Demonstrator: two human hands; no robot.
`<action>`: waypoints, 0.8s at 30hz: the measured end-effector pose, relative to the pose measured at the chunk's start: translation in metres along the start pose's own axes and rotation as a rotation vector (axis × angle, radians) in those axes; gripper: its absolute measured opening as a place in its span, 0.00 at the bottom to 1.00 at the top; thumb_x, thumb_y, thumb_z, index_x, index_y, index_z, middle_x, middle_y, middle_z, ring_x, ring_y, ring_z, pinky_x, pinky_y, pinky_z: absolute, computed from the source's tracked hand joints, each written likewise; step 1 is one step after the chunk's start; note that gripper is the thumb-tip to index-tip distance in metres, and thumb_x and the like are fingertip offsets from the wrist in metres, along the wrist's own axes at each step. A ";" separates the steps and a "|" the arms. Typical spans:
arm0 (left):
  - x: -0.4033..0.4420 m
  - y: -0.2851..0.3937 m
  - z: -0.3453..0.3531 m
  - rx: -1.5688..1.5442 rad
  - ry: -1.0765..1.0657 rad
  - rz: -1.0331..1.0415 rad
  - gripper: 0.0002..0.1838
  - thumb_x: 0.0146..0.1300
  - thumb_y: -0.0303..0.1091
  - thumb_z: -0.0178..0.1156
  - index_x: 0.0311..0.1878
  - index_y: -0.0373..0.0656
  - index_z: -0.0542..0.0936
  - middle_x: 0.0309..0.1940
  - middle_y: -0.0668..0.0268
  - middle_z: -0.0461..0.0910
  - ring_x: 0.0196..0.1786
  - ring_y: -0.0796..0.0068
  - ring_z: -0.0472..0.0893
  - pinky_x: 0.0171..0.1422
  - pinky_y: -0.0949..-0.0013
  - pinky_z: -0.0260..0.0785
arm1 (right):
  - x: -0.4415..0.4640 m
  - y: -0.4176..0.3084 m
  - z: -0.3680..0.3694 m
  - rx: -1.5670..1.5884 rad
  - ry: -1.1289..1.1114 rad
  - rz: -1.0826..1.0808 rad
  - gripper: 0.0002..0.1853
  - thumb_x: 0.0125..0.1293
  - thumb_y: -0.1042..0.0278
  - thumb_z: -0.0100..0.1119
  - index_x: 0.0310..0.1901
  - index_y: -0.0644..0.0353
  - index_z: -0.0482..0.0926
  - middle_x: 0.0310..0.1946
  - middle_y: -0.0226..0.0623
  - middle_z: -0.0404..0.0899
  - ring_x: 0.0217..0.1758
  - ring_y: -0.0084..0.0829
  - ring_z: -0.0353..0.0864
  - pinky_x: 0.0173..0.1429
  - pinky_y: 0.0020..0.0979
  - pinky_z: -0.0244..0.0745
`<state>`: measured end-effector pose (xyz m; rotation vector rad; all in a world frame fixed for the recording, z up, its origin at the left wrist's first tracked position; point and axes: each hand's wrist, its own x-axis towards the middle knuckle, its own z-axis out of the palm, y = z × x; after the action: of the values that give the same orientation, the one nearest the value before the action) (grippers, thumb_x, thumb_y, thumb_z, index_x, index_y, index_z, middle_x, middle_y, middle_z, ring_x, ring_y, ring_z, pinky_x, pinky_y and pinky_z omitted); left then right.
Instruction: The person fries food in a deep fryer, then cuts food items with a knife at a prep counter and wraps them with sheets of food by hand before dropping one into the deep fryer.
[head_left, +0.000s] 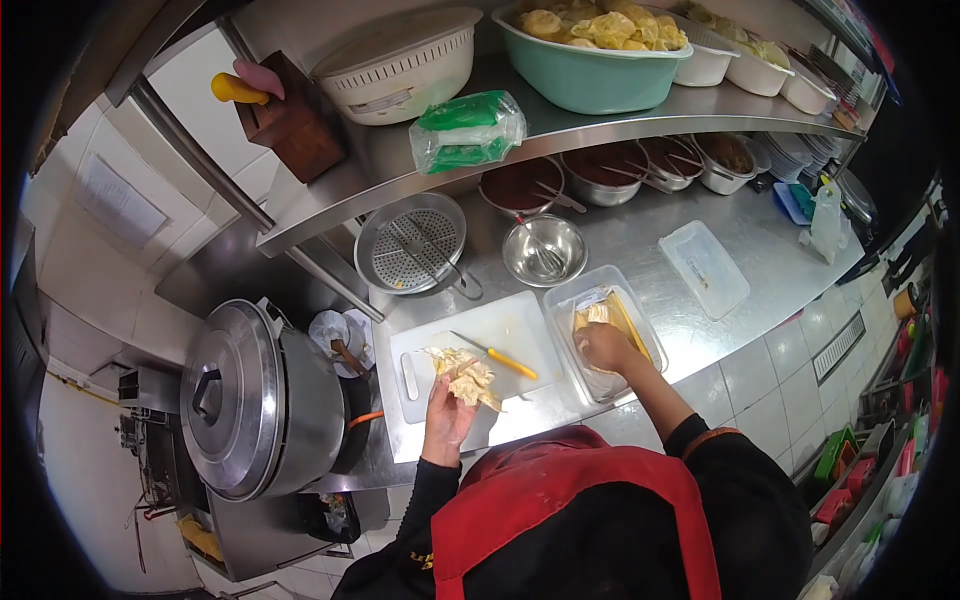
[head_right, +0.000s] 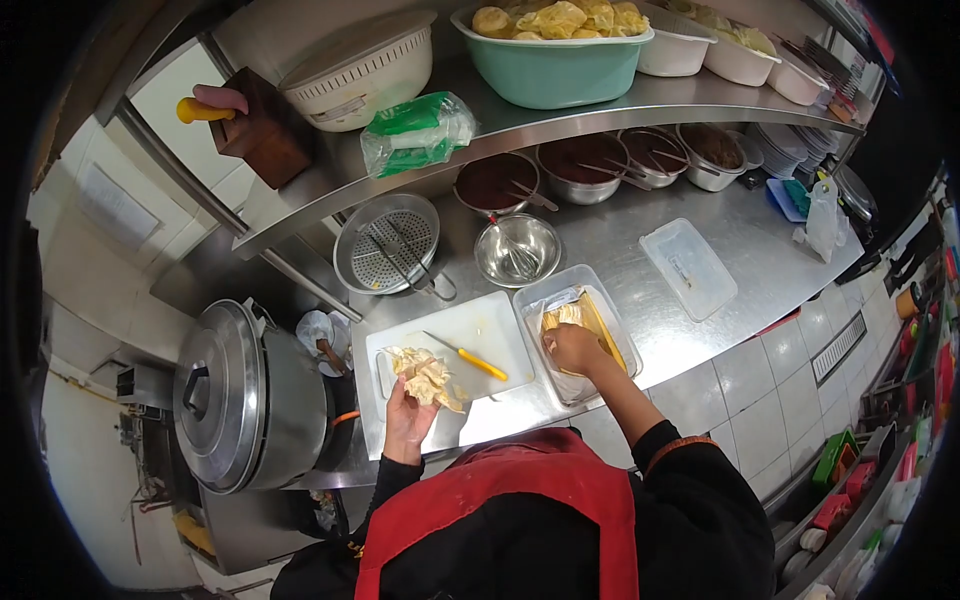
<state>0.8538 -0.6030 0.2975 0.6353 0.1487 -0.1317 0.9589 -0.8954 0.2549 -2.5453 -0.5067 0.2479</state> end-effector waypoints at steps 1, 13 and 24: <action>0.001 -0.001 -0.001 -0.004 -0.002 -0.001 0.27 0.65 0.45 0.46 0.64 0.42 0.58 0.61 0.57 0.64 0.62 0.60 0.64 0.64 0.54 0.58 | 0.000 0.001 0.001 0.001 0.015 -0.022 0.08 0.50 0.69 0.50 0.29 0.55 0.80 0.30 0.47 0.78 0.36 0.45 0.78 0.43 0.42 0.71; 0.004 -0.004 0.003 0.024 0.002 -0.009 0.27 0.65 0.46 0.46 0.63 0.42 0.59 0.60 0.56 0.65 0.61 0.60 0.65 0.62 0.54 0.60 | 0.000 -0.001 0.001 -0.016 0.016 -0.016 0.08 0.53 0.67 0.50 0.29 0.56 0.79 0.30 0.43 0.79 0.36 0.43 0.77 0.43 0.40 0.71; 0.006 -0.004 0.005 0.015 -0.011 -0.029 0.26 0.65 0.46 0.47 0.62 0.43 0.61 0.59 0.56 0.66 0.61 0.59 0.66 0.62 0.52 0.59 | -0.008 0.029 0.014 0.607 0.205 0.073 0.04 0.56 0.76 0.49 0.30 0.61 0.75 0.25 0.34 0.76 0.27 0.26 0.75 0.33 0.26 0.70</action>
<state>0.8595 -0.6097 0.2982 0.6473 0.1466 -0.1645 0.9566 -0.9156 0.2282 -1.9681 -0.2138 0.1364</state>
